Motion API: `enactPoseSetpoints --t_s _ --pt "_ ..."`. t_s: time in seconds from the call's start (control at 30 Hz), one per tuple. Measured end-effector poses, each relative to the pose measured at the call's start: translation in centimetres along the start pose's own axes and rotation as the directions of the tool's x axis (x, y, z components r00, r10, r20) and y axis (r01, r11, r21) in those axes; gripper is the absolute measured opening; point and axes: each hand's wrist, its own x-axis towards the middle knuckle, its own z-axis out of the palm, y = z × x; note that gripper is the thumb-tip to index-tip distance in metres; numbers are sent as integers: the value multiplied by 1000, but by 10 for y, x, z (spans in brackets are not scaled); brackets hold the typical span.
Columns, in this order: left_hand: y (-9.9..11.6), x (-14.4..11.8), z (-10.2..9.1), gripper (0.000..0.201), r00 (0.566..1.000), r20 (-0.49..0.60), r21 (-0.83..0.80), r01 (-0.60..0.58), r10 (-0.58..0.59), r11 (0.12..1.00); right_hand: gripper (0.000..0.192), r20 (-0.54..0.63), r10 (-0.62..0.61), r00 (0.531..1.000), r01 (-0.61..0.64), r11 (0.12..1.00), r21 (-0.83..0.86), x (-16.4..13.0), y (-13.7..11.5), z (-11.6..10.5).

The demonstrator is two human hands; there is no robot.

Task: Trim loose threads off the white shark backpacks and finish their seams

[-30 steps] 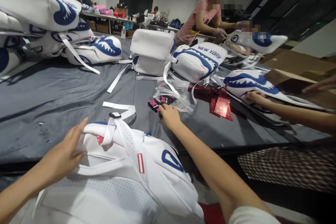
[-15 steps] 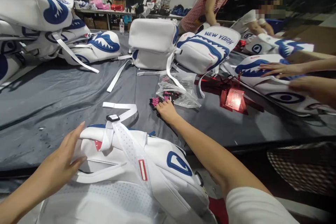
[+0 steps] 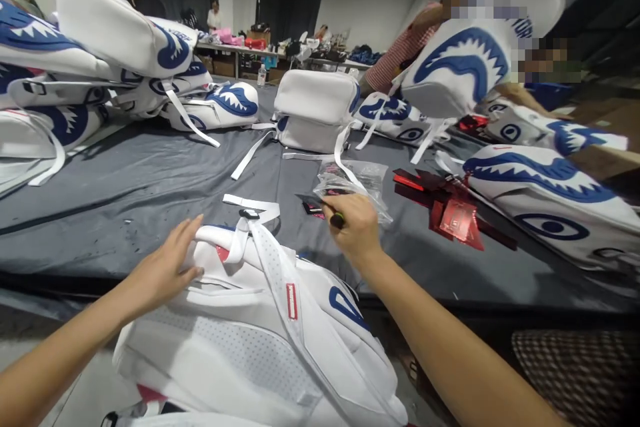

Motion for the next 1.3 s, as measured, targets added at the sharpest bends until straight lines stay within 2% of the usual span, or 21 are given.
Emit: enactPoseSetpoints --t_s 0.03,0.1,0.13,0.17,0.23,0.27,0.3,0.37,0.43,0.47,0.53,0.63,0.7,0.77,0.87,0.9,0.97,1.03,1.1,1.17,1.3 --pt "9 -3 -2 80 991 -126 3 -52 52 999 25 -73 -62 995 62 998 1 -4 -4 -7" --pt "33 -9 -8 73 901 -397 -12 -196 175 980 22 -124 -130 984 123 991 -60 -9 -6 -17" --pt "47 -13 -13 66 850 -483 -51 -268 211 962 22 -126 -140 982 129 987 -95 -11 -5 -21" --pt "60 -15 -17 58 833 -511 -131 -320 213 938 23 -124 -147 981 133 984 -115 -12 -6 -26" --pt "85 -16 -25 40 928 -354 -452 -281 118 847 23 -118 -158 980 145 984 -106 -14 -15 -35" --pt "94 -14 -28 39 984 -165 -643 -158 66 749 23 -126 -181 975 172 982 -83 -15 -25 -40" --pt "102 -10 -29 45 997 57 -788 17 46 616 22 -143 -225 964 219 974 -58 -17 -38 -46" --pt "113 0 -29 59 915 386 -879 325 120 348 23 -189 -370 910 375 927 -8 -22 -66 -59" --pt "118 9 -24 59 877 443 -889 403 186 217 24 -217 -531 819 546 838 11 -28 -88 -69" --pt "120 12 -21 55 902 397 -908 360 168 213 25 -204 -580 788 597 802 24 -30 -94 -73" --pt "122 11 -14 42 971 230 -928 197 70 317 29 -169 -533 829 553 826 104 -34 -97 -76" --pt "124 3 -5 26 1000 8 -839 7 -1 544 32 -83 -133 988 155 911 381 -38 -94 -82" --pt "125 -2 -3 22 999 -47 -802 -45 12 596 18 85 43 995 -82 836 542 -38 -99 -91" --pt "126 -7 -4 17 998 -41 -848 -55 38 527 13 254 13 967 -183 729 660 -37 -111 -105" --pt "126 -11 -7 19 965 142 -948 68 219 312 26 406 -156 901 -269 534 802 -36 -124 -120" --pt "126 -12 -7 21 948 184 -957 112 260 267 25 429 -170 887 -291 515 806 -36 -124 -120" --pt "125 -14 -4 21 960 168 -952 99 224 290 21 389 -95 917 -251 621 743 -37 -120 -112" --pt "123 -16 1 16 992 32 -888 -28 123 459 18 236 -16 972 -129 801 585 -40 -116 -100" --pt "119 -16 6 15 985 -124 -752 -171 117 636 18 122 -60 991 -4 882 471 -44 -115 -91" --pt "114 -16 9 16 956 -251 -643 -282 153 712 17 117 -132 984 56 864 500 -46 -116 -89" --pt "108 -16 11 17 926 -292 -641 -376 240 670 18 188 -209 960 34 750 661 -43 -117 -96"
